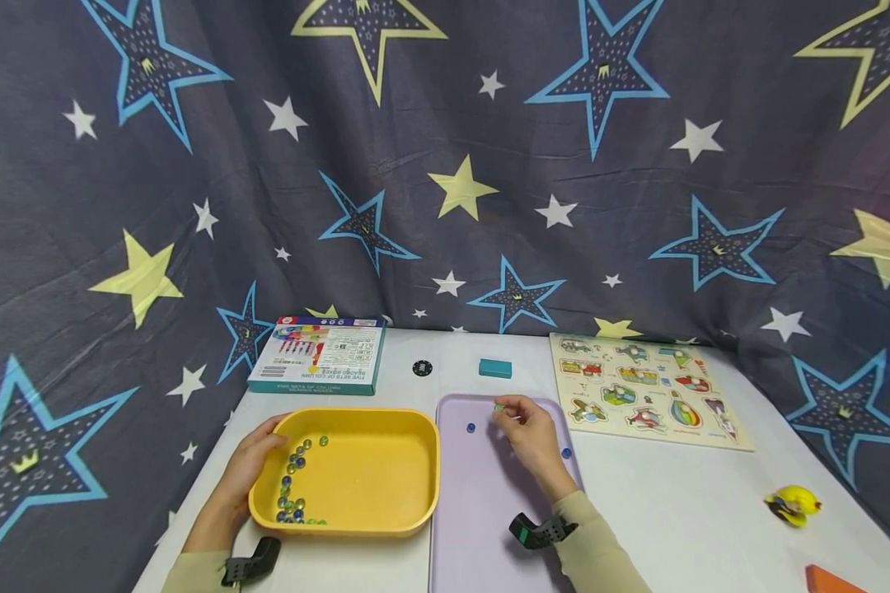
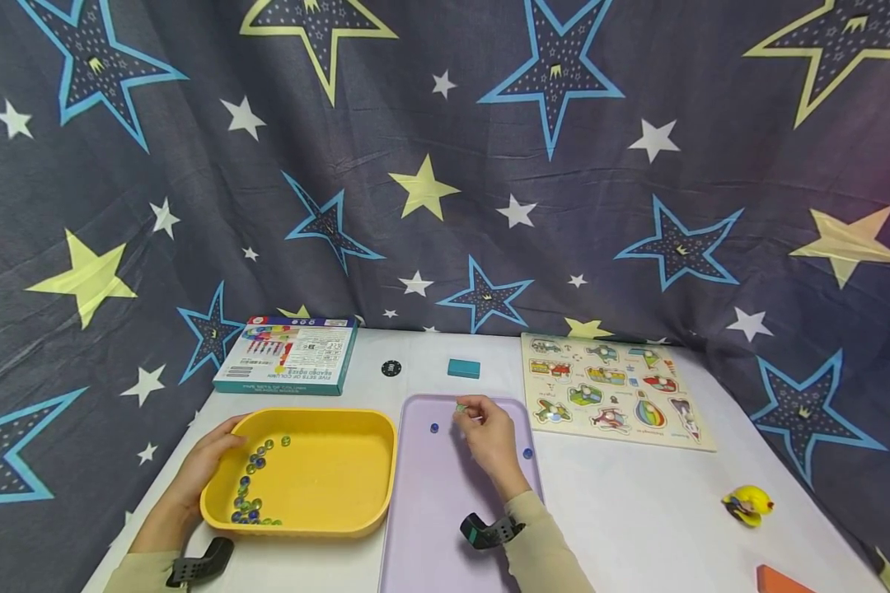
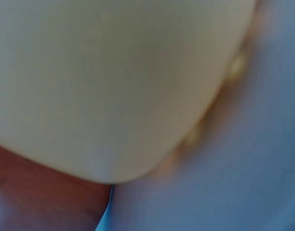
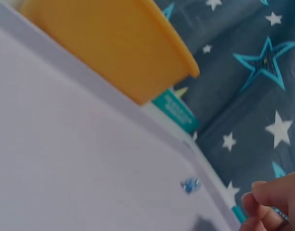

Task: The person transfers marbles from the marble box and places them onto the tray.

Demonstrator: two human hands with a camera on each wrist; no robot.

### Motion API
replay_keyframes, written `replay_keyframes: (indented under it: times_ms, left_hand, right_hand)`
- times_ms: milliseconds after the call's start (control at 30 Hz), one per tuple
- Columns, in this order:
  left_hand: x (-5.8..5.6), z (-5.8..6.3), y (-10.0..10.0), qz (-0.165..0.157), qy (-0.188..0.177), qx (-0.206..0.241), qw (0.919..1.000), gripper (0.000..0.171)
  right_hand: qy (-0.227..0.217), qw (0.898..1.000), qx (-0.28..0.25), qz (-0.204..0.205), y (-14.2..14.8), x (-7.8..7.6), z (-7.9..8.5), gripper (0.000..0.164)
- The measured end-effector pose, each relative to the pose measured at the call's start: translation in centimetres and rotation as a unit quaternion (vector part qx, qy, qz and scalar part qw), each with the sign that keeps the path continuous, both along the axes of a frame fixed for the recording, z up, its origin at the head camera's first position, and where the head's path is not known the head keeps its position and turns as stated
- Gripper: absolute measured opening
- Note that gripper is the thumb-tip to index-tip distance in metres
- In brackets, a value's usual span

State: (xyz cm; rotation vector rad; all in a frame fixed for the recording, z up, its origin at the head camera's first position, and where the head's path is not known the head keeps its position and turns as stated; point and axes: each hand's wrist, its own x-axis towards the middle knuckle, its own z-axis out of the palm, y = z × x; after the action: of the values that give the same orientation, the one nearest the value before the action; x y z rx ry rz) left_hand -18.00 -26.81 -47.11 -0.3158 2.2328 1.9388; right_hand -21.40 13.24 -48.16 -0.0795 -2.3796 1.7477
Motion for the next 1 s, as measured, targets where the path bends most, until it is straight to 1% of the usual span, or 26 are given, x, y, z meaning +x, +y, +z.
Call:
replay_keyframes:
  times_ms: [33,133,200,267,367,500,633,1000]
  left_hand:
    - [0.0,0.0,0.0,0.000,0.000,0.001,1.0000,0.043]
    - [0.0,0.1,0.1,0.001,0.000,0.002,1.0000,0.042]
    - [0.0,0.2,0.1,0.001,-0.001,0.002,1.0000,0.043]
    - [-0.1,0.2,0.1,0.003,-0.003,0.000,1.0000,0.043]
    - [-0.1,0.2,0.1,0.003,-0.005,-0.003,1.0000,0.043]
    - [-0.1,0.1,0.0,0.002,-0.006,-0.007,1.0000,0.043]
    - [-0.1,0.0,0.0,0.002,-0.007,-0.013,0.9999,0.043]
    - [-0.1,-0.2,-0.1,-0.006,0.004,0.004,1.0000,0.041]
  right_hand:
    - [-0.004,1.000,0.013,-0.003,0.1,0.0,-0.2,0.019]
    - [0.001,0.997,0.081,-0.017,0.2,-0.1,-0.8,0.015]
    - [0.018,0.990,0.135,-0.030,0.2,-0.1,-1.1,0.013]
    - [0.037,0.982,0.181,-0.044,0.1,-0.1,-1.4,0.012]
    - [0.057,0.973,0.217,-0.052,-0.1,0.0,-1.7,0.012]
    - [0.078,0.964,0.251,-0.043,-0.2,0.0,-2.0,0.013]
    - [0.088,0.956,0.276,-0.038,-0.2,0.0,-2.3,0.013]
    - [0.082,0.954,0.287,-0.040,-0.4,0.1,-2.3,0.012]
